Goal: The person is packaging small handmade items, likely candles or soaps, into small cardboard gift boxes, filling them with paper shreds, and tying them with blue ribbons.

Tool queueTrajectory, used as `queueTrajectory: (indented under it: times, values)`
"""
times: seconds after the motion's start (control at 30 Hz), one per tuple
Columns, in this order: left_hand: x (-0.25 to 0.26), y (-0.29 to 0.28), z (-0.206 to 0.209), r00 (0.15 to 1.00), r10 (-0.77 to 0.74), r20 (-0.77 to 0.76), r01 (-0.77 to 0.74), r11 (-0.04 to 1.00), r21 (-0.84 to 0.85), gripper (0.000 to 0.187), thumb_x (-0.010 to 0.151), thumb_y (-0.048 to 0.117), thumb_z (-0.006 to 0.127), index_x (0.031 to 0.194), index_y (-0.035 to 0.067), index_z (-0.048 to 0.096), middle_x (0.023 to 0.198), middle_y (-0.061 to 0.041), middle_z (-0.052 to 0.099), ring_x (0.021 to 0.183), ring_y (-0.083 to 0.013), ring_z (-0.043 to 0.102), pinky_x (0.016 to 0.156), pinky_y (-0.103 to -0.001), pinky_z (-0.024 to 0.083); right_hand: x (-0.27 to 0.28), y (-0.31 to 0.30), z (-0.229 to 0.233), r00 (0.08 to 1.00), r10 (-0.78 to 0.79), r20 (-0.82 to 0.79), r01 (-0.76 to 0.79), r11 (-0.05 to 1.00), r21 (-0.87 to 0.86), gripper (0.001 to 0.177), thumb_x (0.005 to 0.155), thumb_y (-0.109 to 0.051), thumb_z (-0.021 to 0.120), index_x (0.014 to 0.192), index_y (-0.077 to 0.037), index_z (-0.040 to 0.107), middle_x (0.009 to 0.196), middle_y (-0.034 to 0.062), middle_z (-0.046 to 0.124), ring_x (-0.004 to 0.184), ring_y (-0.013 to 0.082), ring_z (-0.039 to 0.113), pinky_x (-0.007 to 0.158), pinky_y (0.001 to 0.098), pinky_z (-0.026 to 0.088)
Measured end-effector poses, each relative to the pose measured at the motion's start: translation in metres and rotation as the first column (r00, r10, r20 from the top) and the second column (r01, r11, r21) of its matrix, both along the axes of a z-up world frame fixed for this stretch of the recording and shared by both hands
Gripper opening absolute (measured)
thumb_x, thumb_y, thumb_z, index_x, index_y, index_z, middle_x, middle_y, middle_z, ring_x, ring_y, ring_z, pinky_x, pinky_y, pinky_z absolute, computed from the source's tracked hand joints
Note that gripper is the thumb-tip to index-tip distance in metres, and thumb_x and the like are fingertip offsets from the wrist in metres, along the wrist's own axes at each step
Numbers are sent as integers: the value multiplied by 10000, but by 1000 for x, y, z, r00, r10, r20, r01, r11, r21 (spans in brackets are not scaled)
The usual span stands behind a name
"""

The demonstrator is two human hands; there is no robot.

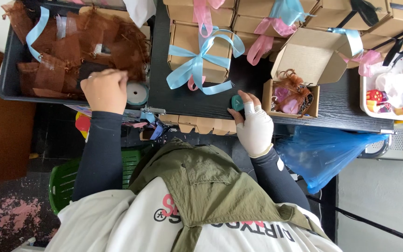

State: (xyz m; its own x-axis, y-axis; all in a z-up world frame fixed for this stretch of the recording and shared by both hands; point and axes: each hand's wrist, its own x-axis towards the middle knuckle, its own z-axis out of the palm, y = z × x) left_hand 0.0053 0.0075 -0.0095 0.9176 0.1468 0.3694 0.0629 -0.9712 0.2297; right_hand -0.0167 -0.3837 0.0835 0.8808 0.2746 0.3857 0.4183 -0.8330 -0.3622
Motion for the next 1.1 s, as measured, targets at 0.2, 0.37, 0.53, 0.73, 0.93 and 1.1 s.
queueTrajectory:
  times: [0.2,0.37,0.53,0.73,0.93,1.1]
  values:
    - [-10,-14,47,920,-36,391,182,921,-344,200,1149,196,624,1140,51,760,1185,-65,731,1092,-209,620,1021,-384,470,-3,-1,13,994,24,-111,1,976,219,539,858,-165,860,1297,-53,570,1219,123,683,824,233,691,695,329,569]
    - [-37,-51,89,951,-165,260,306,594,-744,378,1169,346,564,936,66,661,1043,4,626,819,-87,510,769,-256,416,-11,-8,23,877,347,-332,32,646,762,497,871,-111,845,1242,-93,515,1224,59,691,893,82,647,772,254,574]
    - [-60,-101,126,856,-412,313,379,86,-921,314,1052,309,598,1122,29,720,903,40,571,742,-44,511,683,-200,404,-20,-31,34,637,637,-434,118,476,871,524,825,-44,847,1264,-93,565,1100,53,693,971,85,654,869,257,555]
    - [-65,-132,102,836,-514,191,106,-189,-976,133,1016,135,674,1057,14,637,890,43,631,751,-25,526,667,-196,421,-31,-42,68,595,697,-401,-214,618,756,504,805,-2,825,1261,-57,617,1168,80,729,1039,138,685,911,282,566]
    - [-61,-156,126,816,-551,173,405,332,-852,33,996,85,709,993,53,717,825,-13,603,699,-113,489,668,-253,409,-42,-65,80,682,616,-394,-287,721,631,527,776,-123,868,1244,-54,635,1117,53,743,1008,140,748,874,282,608]
    - [-60,-171,155,673,-602,430,740,547,-392,263,795,-25,783,993,120,691,947,7,661,897,-258,586,854,-387,444,-48,-74,85,822,492,-286,-138,661,738,653,660,-203,970,1185,-41,616,981,6,697,917,82,670,839,249,556]
